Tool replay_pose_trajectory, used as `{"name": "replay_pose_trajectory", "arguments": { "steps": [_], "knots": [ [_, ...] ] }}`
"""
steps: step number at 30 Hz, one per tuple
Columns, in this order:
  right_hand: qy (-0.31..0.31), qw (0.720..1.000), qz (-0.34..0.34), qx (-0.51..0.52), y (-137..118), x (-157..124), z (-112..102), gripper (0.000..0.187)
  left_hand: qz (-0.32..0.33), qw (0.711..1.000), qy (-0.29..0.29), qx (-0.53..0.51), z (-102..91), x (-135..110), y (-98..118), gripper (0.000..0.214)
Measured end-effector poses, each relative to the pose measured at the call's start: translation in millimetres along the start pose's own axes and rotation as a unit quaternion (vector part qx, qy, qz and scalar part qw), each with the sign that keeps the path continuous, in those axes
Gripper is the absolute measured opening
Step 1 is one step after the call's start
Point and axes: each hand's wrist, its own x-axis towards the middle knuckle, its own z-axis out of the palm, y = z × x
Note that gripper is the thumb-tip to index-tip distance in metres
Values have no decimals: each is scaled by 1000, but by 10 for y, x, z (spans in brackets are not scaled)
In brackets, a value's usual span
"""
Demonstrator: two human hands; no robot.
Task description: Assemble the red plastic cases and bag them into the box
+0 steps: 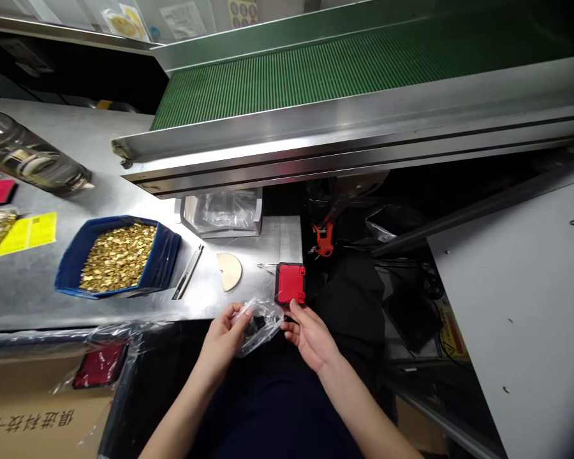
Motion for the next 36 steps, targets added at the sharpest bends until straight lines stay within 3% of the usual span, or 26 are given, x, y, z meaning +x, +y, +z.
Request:
{"name": "replay_pose_trajectory", "arguments": {
  "steps": [3, 7, 11, 14, 17, 20, 22, 25, 29, 30, 32, 34, 36],
  "knots": [
    [39, 998, -46, 36, -4, 88, 45, 50, 15, 1000, 7, 14, 108, 90, 27, 44],
    [77, 988, -133, 28, -149, 4, -72, 45, 31, 999, 16, 38, 164, 200, -8, 45],
    [87, 947, -267, -156, -312, -309, -279, 36, 47, 997, 12, 63, 236, 288, -75, 45],
    [2, 864, -311, -397, -340, -507, -394, 16, 65, 994, 1, 87, 319, 332, -80, 44],
    [-28, 746, -310, -588, -260, -572, -456, 12, 102, 986, 14, 134, 363, 337, -8, 38],
    [-15, 655, -317, -686, -157, -563, -471, 19, 166, 963, 50, 207, 365, 268, 127, 28],
    [-12, 613, -325, -720, -129, -564, -453, 18, 209, 945, 47, 248, 371, 185, 214, 20],
    [10, 594, -337, -730, -168, -596, -405, 11, 286, 898, 7, 333, 399, 50, 292, 16],
    [53, 605, -352, -712, -260, -660, -369, 6, 380, 789, 28, 483, 427, -95, 329, 22],
    [64, 604, -353, -711, -271, -674, -363, 6, 383, 787, 29, 483, 439, -131, 337, 19],
    [57, 592, -357, -720, -283, -694, -342, 7, 381, 812, -6, 441, 483, -207, 351, 13],
    [14, 566, -365, -739, -302, -707, -305, 12, 389, 832, -53, 392, 549, -281, 355, 11],
    [-31, 540, -368, -756, -356, -715, -258, 17, 405, 833, -76, 370, 610, -331, 347, 11]
  ]
}}
